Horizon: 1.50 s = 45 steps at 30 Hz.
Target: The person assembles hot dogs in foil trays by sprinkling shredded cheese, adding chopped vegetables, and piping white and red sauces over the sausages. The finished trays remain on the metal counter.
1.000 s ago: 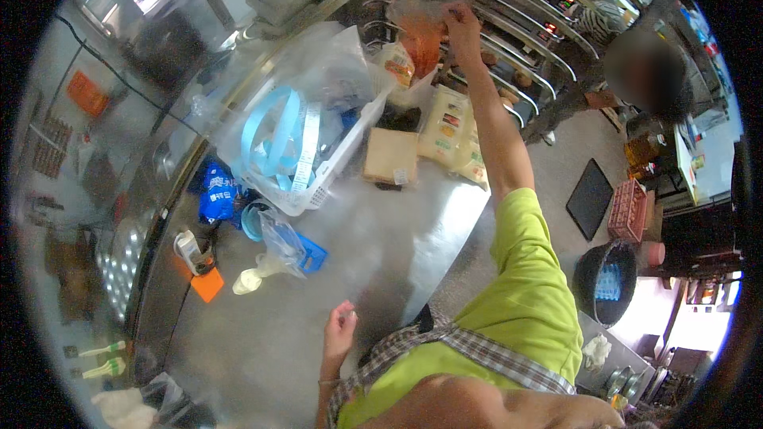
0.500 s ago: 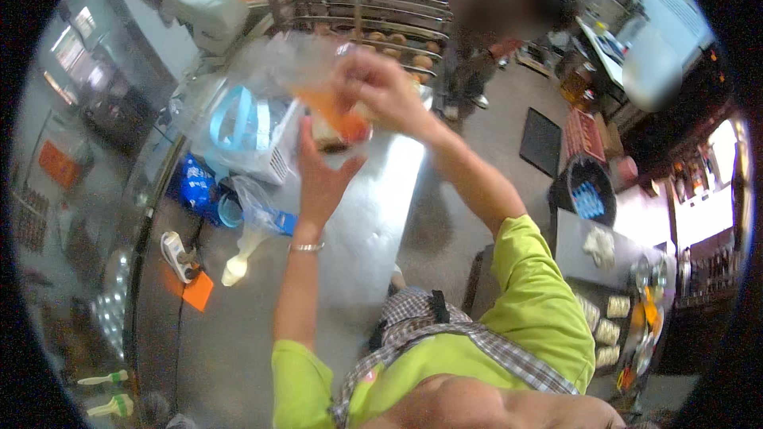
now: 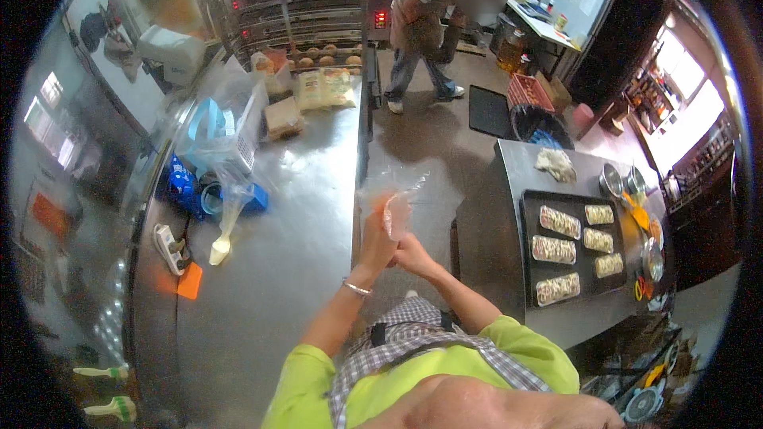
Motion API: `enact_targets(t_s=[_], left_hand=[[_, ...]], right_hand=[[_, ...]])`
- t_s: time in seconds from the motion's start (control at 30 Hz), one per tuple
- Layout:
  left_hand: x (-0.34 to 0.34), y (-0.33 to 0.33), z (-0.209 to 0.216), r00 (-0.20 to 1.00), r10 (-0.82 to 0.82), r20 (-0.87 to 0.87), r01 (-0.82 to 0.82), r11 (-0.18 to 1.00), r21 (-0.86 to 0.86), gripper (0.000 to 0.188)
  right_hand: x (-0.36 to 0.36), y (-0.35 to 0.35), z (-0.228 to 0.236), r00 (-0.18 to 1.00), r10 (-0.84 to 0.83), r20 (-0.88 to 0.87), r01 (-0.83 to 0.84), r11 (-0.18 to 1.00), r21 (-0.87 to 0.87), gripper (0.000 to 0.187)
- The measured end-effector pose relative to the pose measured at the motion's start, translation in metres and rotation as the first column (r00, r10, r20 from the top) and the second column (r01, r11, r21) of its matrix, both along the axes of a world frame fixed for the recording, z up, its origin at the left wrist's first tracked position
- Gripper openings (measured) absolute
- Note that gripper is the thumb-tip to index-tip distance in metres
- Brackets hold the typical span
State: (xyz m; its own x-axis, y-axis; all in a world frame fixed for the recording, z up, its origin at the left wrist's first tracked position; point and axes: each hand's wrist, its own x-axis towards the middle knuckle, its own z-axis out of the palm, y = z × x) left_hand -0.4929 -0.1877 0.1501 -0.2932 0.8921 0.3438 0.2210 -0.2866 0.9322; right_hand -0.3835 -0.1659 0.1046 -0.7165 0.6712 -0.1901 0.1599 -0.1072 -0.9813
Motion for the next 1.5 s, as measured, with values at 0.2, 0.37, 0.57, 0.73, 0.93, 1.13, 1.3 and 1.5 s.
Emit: enact_targets(t_s=[0.2, 0.37, 0.57, 0.73, 0.93, 1.13, 1.3, 1.5], left_hand=[[0.074, -0.01, 0.02, 0.906, -0.155, -0.393, 0.265, 0.933, 0.243, 0.015], [0.17, -0.03, 0.049, 0.694, -0.219, -0.686, 0.443, 0.881, 0.167, 0.015], [0.278, -0.057, 0.056, 0.624, -0.42, -0.659, 0.672, 0.719, 0.178, 0.016], [0.366, -0.069, 0.068, 0.501, -0.849, 0.167, 0.844, 0.522, 0.126, 0.026], [0.447, -0.017, 0.024, 0.327, -0.746, 0.58, 0.927, 0.373, -0.042, 0.038], [0.487, -0.06, -0.002, 0.661, -0.577, 0.479, 0.737, 0.618, -0.273, 0.03], [0.52, -0.084, 0.027, 0.621, -0.186, -0.762, 0.496, 0.846, 0.198, 0.018], [0.529, -0.063, 0.028, 0.72, -0.466, -0.514, 0.546, 0.838, 0.004, 0.047]], right_hand=[[0.085, -0.029, -0.02, 0.93, -0.343, -0.135, 0.364, 0.792, 0.491, 0.022], [0.167, -0.053, 0.008, 0.55, -0.603, -0.578, 0.618, 0.759, -0.205, 0.023], [0.282, -0.087, -0.001, 0.719, -0.635, -0.282, 0.693, 0.685, 0.225, 0.018], [0.365, -0.115, 0.023, 0.889, -0.396, 0.227, 0.297, 0.88, 0.372, 0.018], [0.445, -0.155, 0.08, 0.914, -0.383, -0.134, 0.392, 0.919, 0.048, 0.029], [0.503, -0.137, 0.044, 0.604, -0.685, -0.408, 0.739, 0.673, -0.035, 0.043], [0.512, -0.103, -0.006, 0.393, -0.838, -0.378, 0.826, 0.142, 0.545, 0.018], [0.534, -0.066, 0.021, 0.018, -0.905, -0.426, 0.957, 0.139, -0.256, 0.028]])
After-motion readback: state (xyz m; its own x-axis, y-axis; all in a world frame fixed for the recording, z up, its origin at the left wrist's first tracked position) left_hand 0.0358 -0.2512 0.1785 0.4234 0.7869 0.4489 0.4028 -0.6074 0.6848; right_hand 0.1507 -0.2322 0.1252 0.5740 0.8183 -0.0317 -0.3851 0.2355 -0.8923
